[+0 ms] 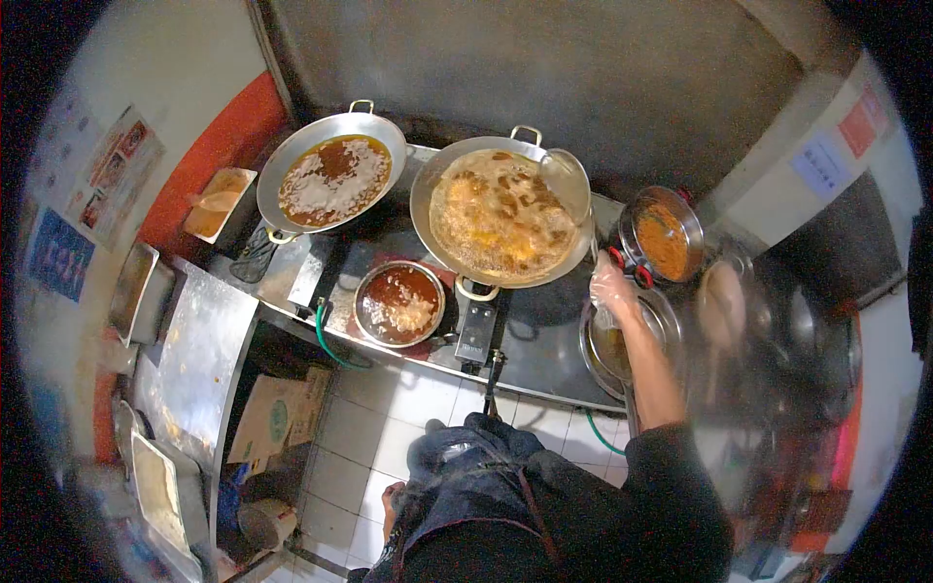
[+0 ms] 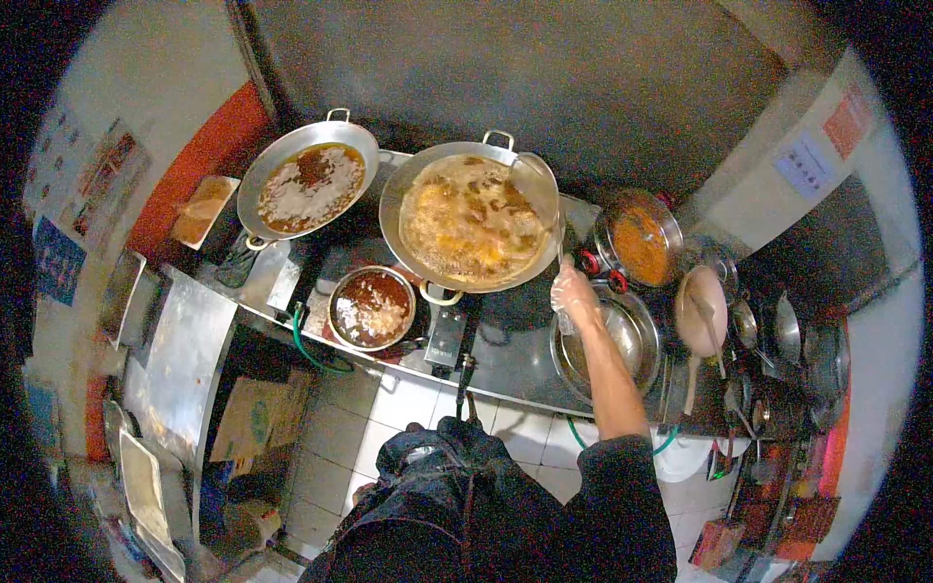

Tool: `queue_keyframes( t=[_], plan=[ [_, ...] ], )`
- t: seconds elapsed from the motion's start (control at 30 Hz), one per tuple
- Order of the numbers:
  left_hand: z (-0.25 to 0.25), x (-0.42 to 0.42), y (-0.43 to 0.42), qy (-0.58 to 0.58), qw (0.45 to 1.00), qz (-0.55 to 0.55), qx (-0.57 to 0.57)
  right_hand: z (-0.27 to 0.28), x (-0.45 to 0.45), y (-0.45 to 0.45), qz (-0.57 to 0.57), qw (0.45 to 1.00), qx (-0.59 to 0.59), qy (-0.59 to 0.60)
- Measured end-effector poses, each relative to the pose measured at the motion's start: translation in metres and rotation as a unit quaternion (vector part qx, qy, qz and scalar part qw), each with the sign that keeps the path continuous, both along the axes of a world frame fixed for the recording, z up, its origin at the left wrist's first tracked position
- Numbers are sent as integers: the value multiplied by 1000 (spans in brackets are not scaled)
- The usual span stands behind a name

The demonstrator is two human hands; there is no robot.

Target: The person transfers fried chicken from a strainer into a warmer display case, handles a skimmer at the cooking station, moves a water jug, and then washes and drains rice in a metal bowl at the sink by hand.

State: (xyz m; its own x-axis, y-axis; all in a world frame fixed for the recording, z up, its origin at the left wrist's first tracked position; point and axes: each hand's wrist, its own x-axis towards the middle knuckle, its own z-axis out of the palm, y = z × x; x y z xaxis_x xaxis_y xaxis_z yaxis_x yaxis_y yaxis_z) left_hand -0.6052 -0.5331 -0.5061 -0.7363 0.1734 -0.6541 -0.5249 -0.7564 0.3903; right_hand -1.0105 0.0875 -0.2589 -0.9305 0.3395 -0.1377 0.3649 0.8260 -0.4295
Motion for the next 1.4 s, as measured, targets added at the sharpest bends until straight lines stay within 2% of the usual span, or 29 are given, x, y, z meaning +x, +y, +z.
queue_keyframes(
  t=[0.07,0.1,0.13,0.17,0.2,0.23,0.3,0.33,0.5,0.57,0.63,0.7,0.8,1.1,1.23,1.3,1.33,1.37,1.4],
  plan=[
    [11,1,-1,9,990,-53,-127,9,8,-14,137,956,-165,198],
    [13,1,-2,14,978,-80,-190,20,12,-23,138,956,-166,197],
    [6,7,-5,13,971,-85,-224,35,17,-34,70,931,-353,68],
    [1,12,-6,13,969,-81,-233,47,21,-44,-1,852,-519,-65],
    [3,13,-3,13,967,-77,-241,51,26,-49,-11,743,-661,-109],
    [6,13,-1,9,967,-75,-245,45,23,-65,-47,796,-594,-106],
    [7,14,2,6,966,-72,-250,54,29,-89,-62,716,-689,-92],
    [6,12,3,6,966,-70,-250,63,30,-102,-85,750,-648,-104],
    [9,16,5,5,965,-66,-254,63,23,-142,-117,758,-633,-104],
    [9,17,4,5,965,-66,-254,52,16,-153,-109,678,-721,-92],
    [10,17,5,5,966,-63,-253,54,14,-163,-110,675,-724,-90],
    [13,18,5,6,965,-61,-254,53,12,-170,-118,642,-754,-74],
    [14,19,7,9,966,-60,-253,58,16,-170,-104,625,-771,-61],
    [11,12,5,22,974,-51,-222,73,49,-142,-109,657,-746,-26],
    [3,4,-2,44,989,-12,-141,67,61,-121,-105,669,-736,-3],
    [7,-2,-5,88,994,37,55,83,73,-118,-134,695,-706,-8],
    [12,1,-2,88,994,38,55,76,76,-110,-129,711,-692,-2],
    [40,-2,11,44,992,24,-120,76,81,-104,-128,711,-691,-2],
    [57,-4,19,-2,957,9,-291,75,85,-98,-125,719,-684,2]
  ],
)
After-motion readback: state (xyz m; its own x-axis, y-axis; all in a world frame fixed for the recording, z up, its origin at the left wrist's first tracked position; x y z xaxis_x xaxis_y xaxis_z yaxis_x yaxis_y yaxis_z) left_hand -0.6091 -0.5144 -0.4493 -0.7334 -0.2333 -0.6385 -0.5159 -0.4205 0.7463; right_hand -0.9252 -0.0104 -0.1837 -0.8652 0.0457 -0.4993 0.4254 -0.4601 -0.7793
